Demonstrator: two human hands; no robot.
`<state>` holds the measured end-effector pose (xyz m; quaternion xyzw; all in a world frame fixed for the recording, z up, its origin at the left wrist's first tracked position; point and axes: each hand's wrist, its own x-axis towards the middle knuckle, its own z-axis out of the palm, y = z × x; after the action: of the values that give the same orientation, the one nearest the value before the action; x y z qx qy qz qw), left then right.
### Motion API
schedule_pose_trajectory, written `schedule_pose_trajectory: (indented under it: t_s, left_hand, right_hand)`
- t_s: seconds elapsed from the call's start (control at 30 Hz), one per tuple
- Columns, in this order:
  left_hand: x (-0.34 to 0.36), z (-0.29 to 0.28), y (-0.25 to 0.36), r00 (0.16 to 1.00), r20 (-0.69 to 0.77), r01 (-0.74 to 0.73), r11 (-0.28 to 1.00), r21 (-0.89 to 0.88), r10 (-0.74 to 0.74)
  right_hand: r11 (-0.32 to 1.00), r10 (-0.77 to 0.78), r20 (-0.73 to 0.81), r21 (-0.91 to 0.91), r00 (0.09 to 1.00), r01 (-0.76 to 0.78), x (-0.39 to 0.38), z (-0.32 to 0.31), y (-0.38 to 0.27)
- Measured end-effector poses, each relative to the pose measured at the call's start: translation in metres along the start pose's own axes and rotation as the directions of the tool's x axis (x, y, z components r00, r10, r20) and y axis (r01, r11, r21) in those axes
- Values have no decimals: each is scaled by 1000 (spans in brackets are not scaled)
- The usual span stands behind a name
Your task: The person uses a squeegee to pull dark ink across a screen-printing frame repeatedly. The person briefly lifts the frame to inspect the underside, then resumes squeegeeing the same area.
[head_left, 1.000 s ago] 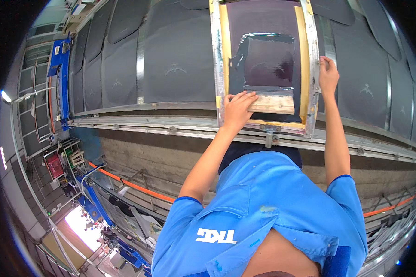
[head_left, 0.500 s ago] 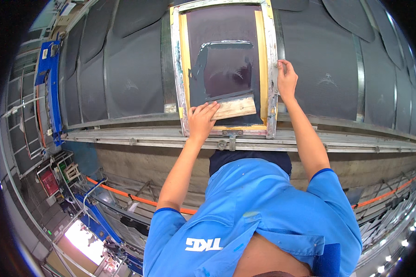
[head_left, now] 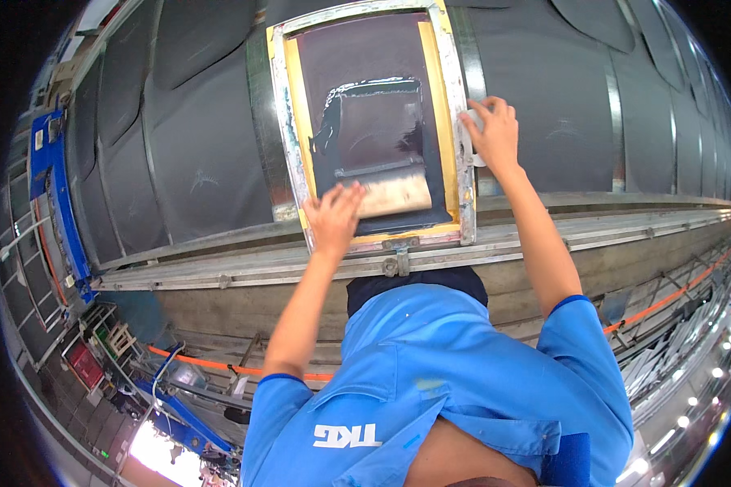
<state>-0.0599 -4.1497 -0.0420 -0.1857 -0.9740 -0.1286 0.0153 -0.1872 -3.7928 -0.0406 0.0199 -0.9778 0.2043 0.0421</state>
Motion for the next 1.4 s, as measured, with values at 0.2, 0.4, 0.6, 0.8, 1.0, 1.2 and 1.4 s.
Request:
schedule_pose_trajectory:
  t_s: [0.2,0.4,0.6,0.8,1.0,1.2,1.4]
  left_hand:
    - [163,-26,-49,999,34,-15,987,-161,21]
    - [158,-10,-51,1000,17,11,985,-169,-9]
    - [46,-10,-18,996,91,33,988,-149,-19]
    - [140,-20,-47,999,39,29,989,-146,-23]
    - [207,-31,-49,985,147,111,987,-116,-94]
    - [81,-15,-20,970,233,93,989,-113,-64]
    - [20,-10,-1,997,50,65,987,-149,-58]
  right_hand:
    - [949,-268,342,253,901,186,55,-38,-84]
    - [926,-307,164,281,938,254,24,14,-71]
    - [937,-210,327,335,922,95,-86,-2,-94]
    - [925,-268,127,312,955,218,-5,13,-67]
    - [919,-220,148,363,964,154,52,19,-61]
    - [914,-184,203,394,962,91,-87,20,-70]
    - [873,-214,361,488,908,12,-97,-12,-47]
